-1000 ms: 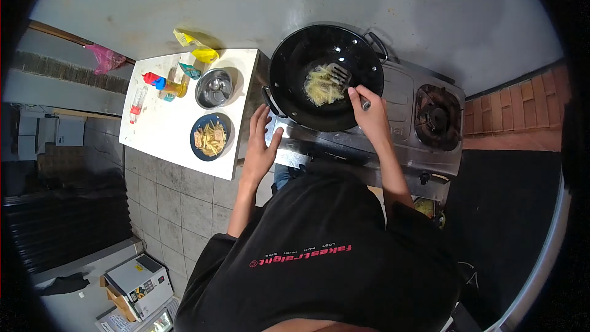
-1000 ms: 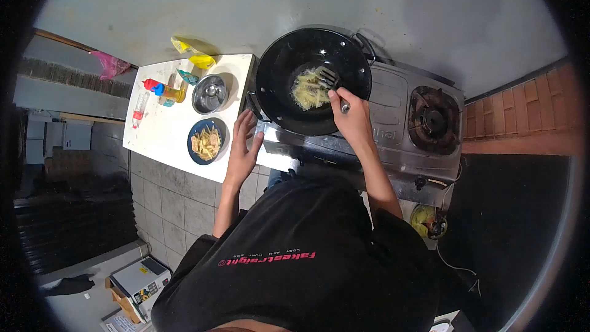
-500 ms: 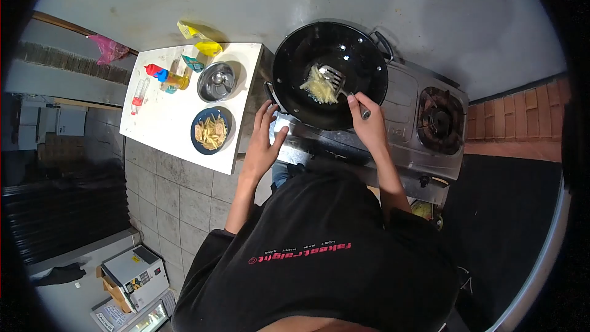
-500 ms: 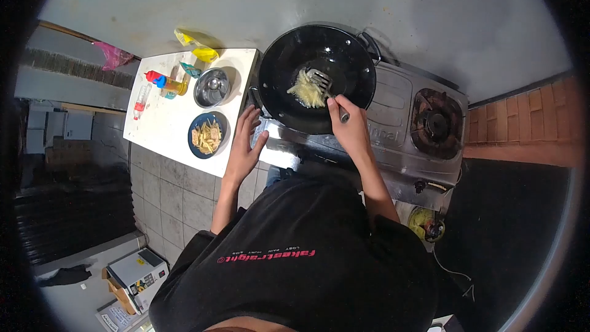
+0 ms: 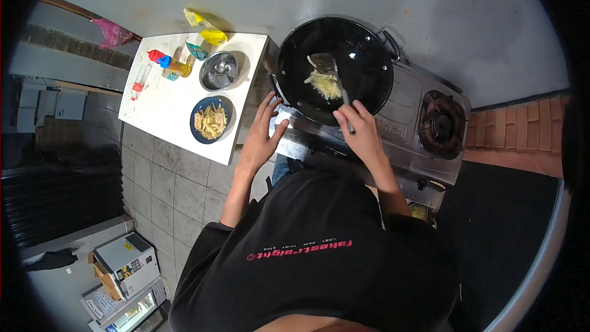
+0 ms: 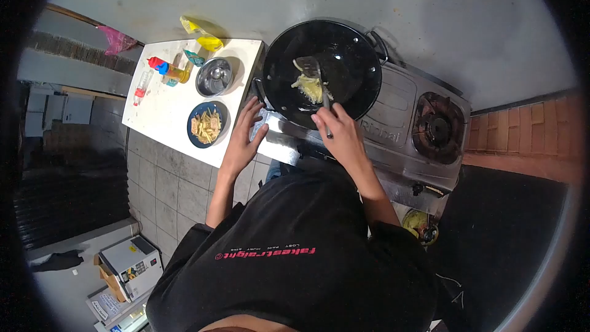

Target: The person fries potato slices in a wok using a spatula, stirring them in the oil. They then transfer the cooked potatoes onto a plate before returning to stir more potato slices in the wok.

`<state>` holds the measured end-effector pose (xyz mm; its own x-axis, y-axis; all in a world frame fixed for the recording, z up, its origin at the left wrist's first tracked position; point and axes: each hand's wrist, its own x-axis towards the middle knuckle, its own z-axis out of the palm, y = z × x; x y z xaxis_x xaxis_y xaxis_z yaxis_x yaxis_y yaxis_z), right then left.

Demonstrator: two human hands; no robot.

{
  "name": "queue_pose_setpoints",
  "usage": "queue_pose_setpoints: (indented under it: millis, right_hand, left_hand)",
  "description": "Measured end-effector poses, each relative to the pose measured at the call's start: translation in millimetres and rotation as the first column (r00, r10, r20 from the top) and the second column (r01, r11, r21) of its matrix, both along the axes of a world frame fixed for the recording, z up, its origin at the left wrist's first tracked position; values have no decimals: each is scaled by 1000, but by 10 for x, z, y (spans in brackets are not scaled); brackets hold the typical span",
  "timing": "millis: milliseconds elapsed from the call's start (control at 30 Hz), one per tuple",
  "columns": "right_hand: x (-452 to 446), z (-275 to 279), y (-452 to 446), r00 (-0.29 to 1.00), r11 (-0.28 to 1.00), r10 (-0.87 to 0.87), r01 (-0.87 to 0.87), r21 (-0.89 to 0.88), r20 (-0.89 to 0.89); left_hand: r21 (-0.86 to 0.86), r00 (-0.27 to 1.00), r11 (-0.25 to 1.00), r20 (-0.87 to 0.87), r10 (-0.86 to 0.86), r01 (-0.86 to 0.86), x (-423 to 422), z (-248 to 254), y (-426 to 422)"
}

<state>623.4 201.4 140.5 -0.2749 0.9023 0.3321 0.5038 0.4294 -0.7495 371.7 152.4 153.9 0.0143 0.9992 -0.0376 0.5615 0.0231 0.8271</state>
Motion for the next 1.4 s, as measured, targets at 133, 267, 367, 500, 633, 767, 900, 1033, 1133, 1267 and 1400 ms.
queue_pose_setpoints:
  millis: [133, 267, 367, 500, 633, 767, 900, 1033, 1133, 1267, 1400]
  right_hand:
    - [12, 83, -59, 993, 997, 64, -68, 39, 99]
    - [90, 189, -127, 982, 990, 110, -121, 66, 151]
    - [139, 159, -164, 984, 989, 137, -141, 34, 117]
    - [119, 188, -212, 990, 990, 141, -141, -22, 0]
    - [9, 201, -271, 986, 986, 166, -166, -10, -11]
    - [-84, 145, -283, 985, 983, 172, -173, -52, -24]
    - [-133, 44, -243, 993, 991, 116, -117, -72, -13]
    - [-80, -70, -126, 998, 994, 62, -62, -85, -5]
    - [-48, -79, -57, 999, 996, 30, -31, -85, -13]
    - [78, 77, -9, 999, 997, 34, -33, -75, 10]
    - [303, 355, -90, 987, 983, 139, -128, -135, 77]
  left_hand:
    - [36, 1000, 999, -14, -8, 8, 17, -16, 11]
    - [63, 1000, 998, -15, 11, -10, 56, -61, 15]
    - [58, 1000, 998, -23, 18, -16, 64, -59, -2]
    - [46, 1000, 999, -20, 16, -15, 63, -30, -7]
    - [32, 999, 999, -44, -1, 3, 57, -34, -1]
    - [44, 999, 999, -16, 27, -26, 80, -42, -28]
    - [18, 999, 1000, -44, -4, 5, 80, 15, -30]
    - [31, 999, 1000, -36, 2, -1, 62, -30, -2]
    - [26, 999, 1000, -32, 12, -11, 82, -20, -4]
    - [13, 999, 1000, -46, 18, -17, 115, 4, -26]
    - [20, 998, 1000, -59, 18, -17, 131, -30, -36]
